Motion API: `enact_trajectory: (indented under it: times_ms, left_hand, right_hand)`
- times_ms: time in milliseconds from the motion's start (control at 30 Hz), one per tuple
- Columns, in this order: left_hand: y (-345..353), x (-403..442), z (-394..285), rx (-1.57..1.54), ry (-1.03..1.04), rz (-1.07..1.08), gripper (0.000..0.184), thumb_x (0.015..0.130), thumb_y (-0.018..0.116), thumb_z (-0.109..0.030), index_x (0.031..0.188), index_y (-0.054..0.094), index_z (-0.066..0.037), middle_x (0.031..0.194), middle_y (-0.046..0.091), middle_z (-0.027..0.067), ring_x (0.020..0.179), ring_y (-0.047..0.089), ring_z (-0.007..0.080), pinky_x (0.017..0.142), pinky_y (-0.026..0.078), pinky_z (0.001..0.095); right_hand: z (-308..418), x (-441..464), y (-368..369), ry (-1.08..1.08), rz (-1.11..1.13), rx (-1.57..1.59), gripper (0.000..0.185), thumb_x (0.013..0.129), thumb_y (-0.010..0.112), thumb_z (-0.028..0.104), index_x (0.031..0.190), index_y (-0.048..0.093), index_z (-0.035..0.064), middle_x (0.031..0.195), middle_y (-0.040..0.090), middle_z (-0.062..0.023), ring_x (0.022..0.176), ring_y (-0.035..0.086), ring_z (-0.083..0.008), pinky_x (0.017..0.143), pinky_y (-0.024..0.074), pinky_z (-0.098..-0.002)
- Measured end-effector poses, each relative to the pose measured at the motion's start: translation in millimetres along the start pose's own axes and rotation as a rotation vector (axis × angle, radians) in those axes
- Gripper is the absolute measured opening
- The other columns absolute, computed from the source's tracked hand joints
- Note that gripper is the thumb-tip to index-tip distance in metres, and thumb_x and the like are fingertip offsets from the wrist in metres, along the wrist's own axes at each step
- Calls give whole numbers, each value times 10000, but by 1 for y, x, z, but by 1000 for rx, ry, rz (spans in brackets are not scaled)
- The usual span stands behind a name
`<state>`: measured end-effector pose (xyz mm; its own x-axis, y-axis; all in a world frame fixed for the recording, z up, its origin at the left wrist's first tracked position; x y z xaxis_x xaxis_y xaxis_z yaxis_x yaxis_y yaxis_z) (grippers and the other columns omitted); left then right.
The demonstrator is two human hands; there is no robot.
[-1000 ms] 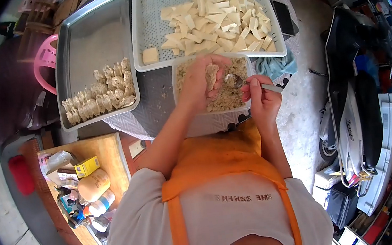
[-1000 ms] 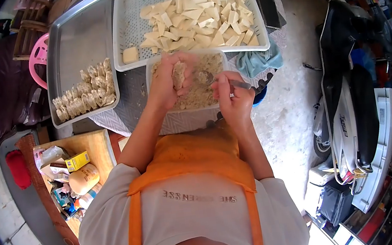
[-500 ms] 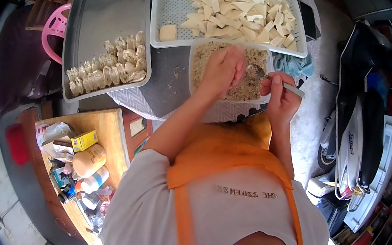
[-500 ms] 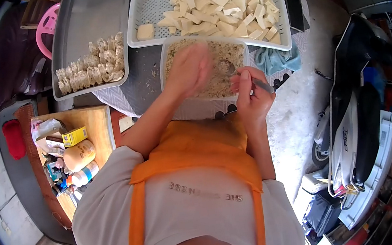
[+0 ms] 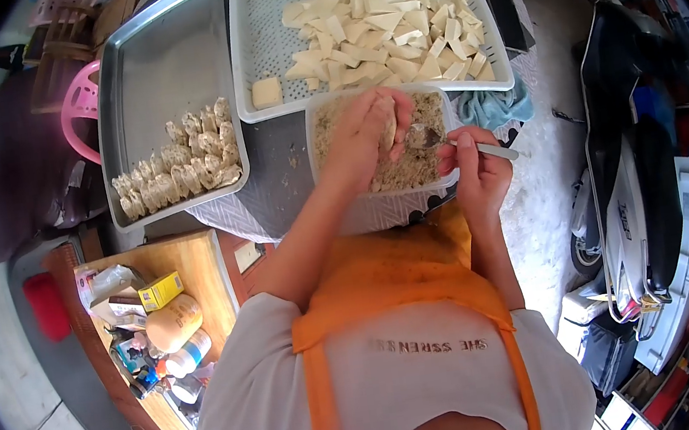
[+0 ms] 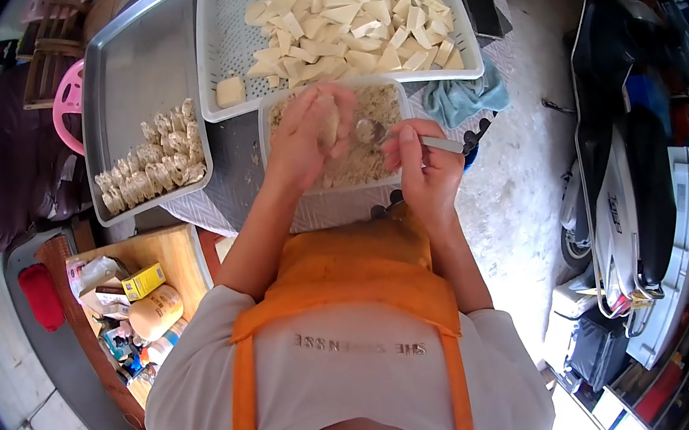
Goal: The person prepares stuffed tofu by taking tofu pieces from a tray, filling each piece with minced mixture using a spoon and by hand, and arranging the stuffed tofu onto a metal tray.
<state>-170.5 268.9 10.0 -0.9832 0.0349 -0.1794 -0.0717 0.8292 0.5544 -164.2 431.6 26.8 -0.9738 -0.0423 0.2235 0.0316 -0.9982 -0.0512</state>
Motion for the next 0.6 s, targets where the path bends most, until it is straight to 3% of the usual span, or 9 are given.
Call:
enact_trajectory:
  times_ms: [33, 133, 233, 300, 367, 433, 533, 600]
  left_hand:
    - [0, 0, 2, 126, 21, 68, 269, 958, 378, -244, 957, 525, -19, 779, 500, 77, 611, 465, 130, 421, 368, 250]
    - [-4, 6, 10, -9, 66, 43, 270, 962, 380, -270, 924, 524, -45, 776, 493, 59, 598, 456, 127, 437, 358, 229]
    - [-10, 8, 19, -511, -38, 451, 247, 964, 369, -258, 872, 511, -78, 762, 484, 43, 599, 455, 124, 470, 359, 211]
    - [-12, 6, 13, -523, -66, 494, 235, 960, 368, -262, 860, 497, -93, 804, 505, 48, 654, 477, 130, 526, 373, 209]
    - [-13, 9, 9, -311, 24, 284, 211, 951, 381, -253, 860, 487, -94, 861, 524, 57, 721, 497, 139, 592, 397, 222]
    - [-7, 3, -3, 127, 233, -174, 178, 937, 409, -229, 872, 479, -79, 935, 540, 70, 801, 514, 152, 669, 431, 252]
    - [6, 2, -13, 416, 503, -60, 128, 912, 457, -176, 935, 488, -54, 1037, 536, 70, 894, 516, 169, 796, 436, 287]
    - [4, -3, -14, 377, 372, -67, 123, 904, 470, -147, 956, 499, -39, 1010, 534, 60, 896, 519, 165, 781, 452, 283]
  right_hand:
    - [0, 0, 0, 5, 0, 4, 142, 926, 482, 51, 898, 582, -46, 671, 616, -72, 511, 541, -76, 474, 434, -195]
    - [0, 1, 0, 28, -7, 30, 142, 927, 480, 51, 898, 580, -46, 670, 616, -72, 511, 539, -74, 474, 433, -193]
    - [1, 2, 0, 44, -3, 54, 147, 930, 476, 59, 899, 576, -45, 673, 616, -73, 511, 541, -77, 475, 435, -194]
    - [1, 1, 2, 85, 4, 84, 158, 936, 473, 76, 901, 573, -41, 676, 617, -76, 510, 545, -83, 476, 440, -198]
    - [2, 1, 5, 159, 8, 127, 176, 943, 468, 102, 904, 570, -36, 680, 617, -79, 510, 550, -92, 475, 445, -203]
    - [-2, 2, 10, 276, 26, 201, 194, 948, 465, 128, 906, 569, -30, 684, 618, -84, 510, 559, -104, 478, 458, -214]
    - [-1, 11, 8, 317, -30, 296, 210, 952, 464, 155, 907, 567, -22, 688, 619, -92, 511, 570, -118, 485, 477, -228]
    - [3, 16, 4, 274, -72, 311, 210, 952, 466, 161, 909, 565, -20, 691, 621, -96, 514, 576, -125, 491, 487, -235]
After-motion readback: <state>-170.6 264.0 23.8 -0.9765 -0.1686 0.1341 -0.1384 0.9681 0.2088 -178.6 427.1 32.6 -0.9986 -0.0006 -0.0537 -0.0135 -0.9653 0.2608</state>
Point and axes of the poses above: each hand's wrist, its own x-axis towards the middle knuckle, its own y-axis out of the palm, z = x × y, the point moved 6 cm from there along x, towards the middle knuckle
